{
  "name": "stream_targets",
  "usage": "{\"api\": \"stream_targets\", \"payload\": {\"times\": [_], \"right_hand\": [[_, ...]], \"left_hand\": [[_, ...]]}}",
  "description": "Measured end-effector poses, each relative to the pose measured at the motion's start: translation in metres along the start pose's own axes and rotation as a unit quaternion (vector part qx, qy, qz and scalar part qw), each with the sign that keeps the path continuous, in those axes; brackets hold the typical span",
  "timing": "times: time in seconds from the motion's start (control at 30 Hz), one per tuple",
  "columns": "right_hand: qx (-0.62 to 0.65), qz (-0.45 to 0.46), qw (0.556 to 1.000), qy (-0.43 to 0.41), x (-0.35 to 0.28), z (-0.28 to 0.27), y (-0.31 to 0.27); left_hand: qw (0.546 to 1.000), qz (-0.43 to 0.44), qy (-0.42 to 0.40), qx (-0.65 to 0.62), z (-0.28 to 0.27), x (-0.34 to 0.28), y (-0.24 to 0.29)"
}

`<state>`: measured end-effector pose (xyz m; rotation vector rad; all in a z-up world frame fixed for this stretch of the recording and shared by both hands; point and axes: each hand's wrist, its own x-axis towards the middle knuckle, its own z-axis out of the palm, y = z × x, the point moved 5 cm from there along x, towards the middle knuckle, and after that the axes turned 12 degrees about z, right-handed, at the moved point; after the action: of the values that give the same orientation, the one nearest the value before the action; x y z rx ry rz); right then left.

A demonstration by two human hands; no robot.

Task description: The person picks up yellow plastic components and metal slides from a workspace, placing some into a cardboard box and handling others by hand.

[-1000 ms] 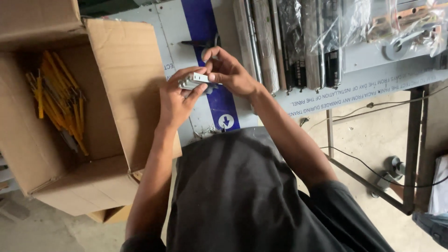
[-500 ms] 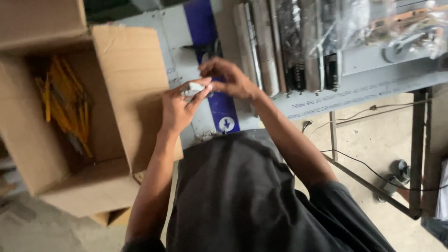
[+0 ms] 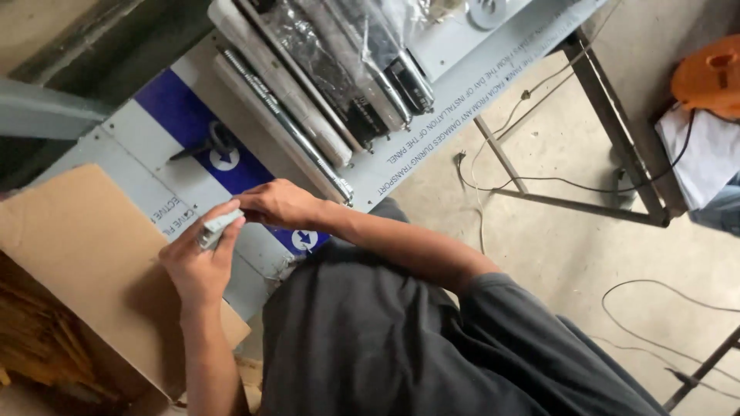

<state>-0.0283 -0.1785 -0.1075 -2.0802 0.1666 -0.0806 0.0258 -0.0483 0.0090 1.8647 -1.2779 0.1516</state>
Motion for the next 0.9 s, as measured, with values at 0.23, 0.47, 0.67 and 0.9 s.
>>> {"api": "stream_targets", "payload": {"times": [0.23, 0.47, 0.67, 0.9], "right_hand": [[-0.047, -0.056, 0.997, -0.006, -0.003, 0.005, 0.007], [-0.087, -0.061, 0.994, 0.019, -0.009, -0.009, -0.016], [-0.061, -0.020, 0.997, 0.053, -0.006, 0.004, 0.006], [-0.069, 0.026, 0.994, 0.081, -0.004, 0.039, 0.052]], "left_hand": [[1.000, 0.017, -0.009, -0.010, 0.005, -0.006, 0.001], [1.000, -0.004, 0.017, 0.018, -0.007, 0.020, 0.035], [0.991, -0.056, 0.089, 0.082, 0.014, 0.006, 0.016], [0.971, -0.147, 0.184, 0.037, 0.021, 0.003, 0.016]]}}
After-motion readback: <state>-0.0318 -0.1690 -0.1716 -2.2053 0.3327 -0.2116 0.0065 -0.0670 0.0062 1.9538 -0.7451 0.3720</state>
